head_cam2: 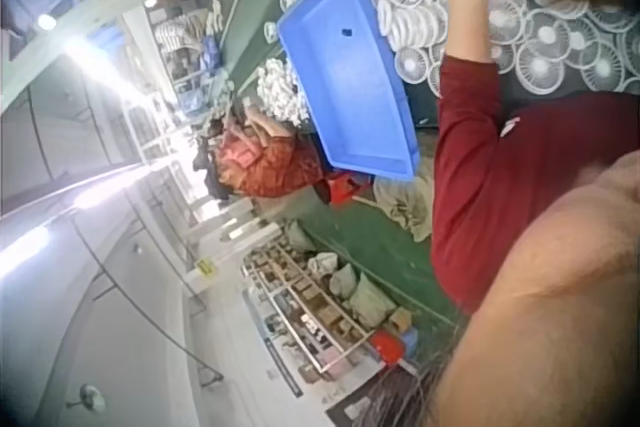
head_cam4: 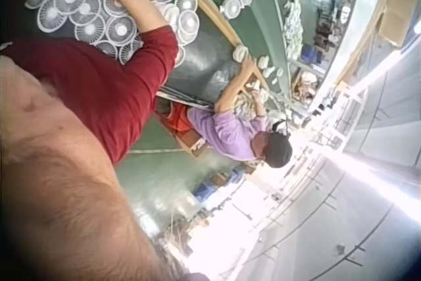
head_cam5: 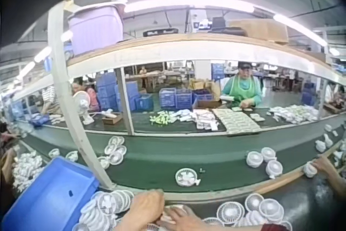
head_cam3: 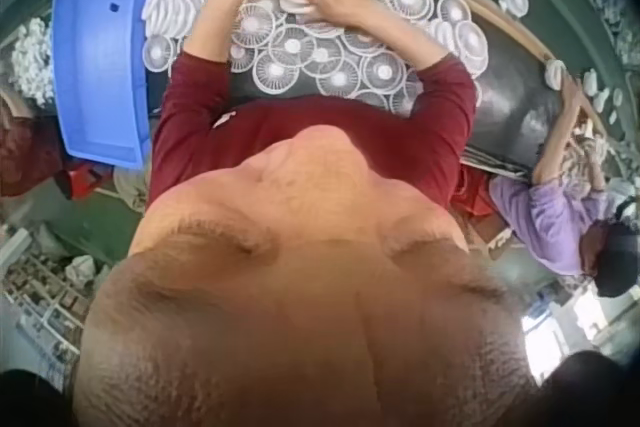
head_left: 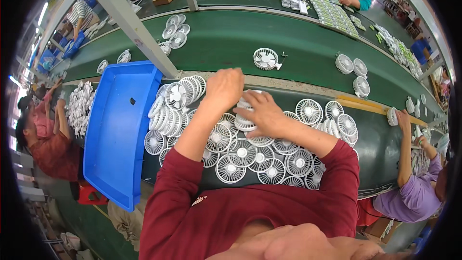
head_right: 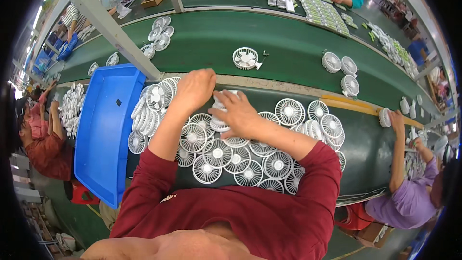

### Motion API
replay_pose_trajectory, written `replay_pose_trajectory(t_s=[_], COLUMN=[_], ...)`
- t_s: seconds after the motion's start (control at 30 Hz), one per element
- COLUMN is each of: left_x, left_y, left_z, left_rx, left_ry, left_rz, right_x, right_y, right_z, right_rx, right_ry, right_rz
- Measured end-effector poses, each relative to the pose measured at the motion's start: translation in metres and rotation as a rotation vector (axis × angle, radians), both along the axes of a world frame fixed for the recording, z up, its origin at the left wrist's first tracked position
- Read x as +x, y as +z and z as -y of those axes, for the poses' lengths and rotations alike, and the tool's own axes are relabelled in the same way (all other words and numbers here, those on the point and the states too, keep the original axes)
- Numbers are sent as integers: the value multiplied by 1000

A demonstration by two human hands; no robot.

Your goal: The person assembles small fans by picking up fan motor bases and grilles, pressing the grilles onto the fan bodies by hand, and placing the assembled fan units onto the conveyor belt.

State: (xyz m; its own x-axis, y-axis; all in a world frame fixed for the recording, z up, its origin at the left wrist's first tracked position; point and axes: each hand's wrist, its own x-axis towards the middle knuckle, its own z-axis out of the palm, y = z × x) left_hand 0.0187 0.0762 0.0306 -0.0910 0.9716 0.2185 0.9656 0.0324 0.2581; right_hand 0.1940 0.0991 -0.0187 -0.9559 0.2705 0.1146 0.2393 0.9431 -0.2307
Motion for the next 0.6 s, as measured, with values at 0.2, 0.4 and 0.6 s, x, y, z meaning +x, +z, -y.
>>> replay_pose_trajectory(t_s=[0.2, 0.4, 0.6], left_x=[-1, 14, 26], left_y=[-12, -63, -96], left_z=[-77, -160, -189], left_rx=[-47, -56, -162], left_ry=[40, -10, 12], left_rz=[7, 81, 119], right_x=[7, -4, -10], right_y=[16, -11, -17], right_z=[-22, -46, -43], right_rx=[-282, -338, -622], right_ry=[68, -225, -219], right_rz=[-293, -251, -244])
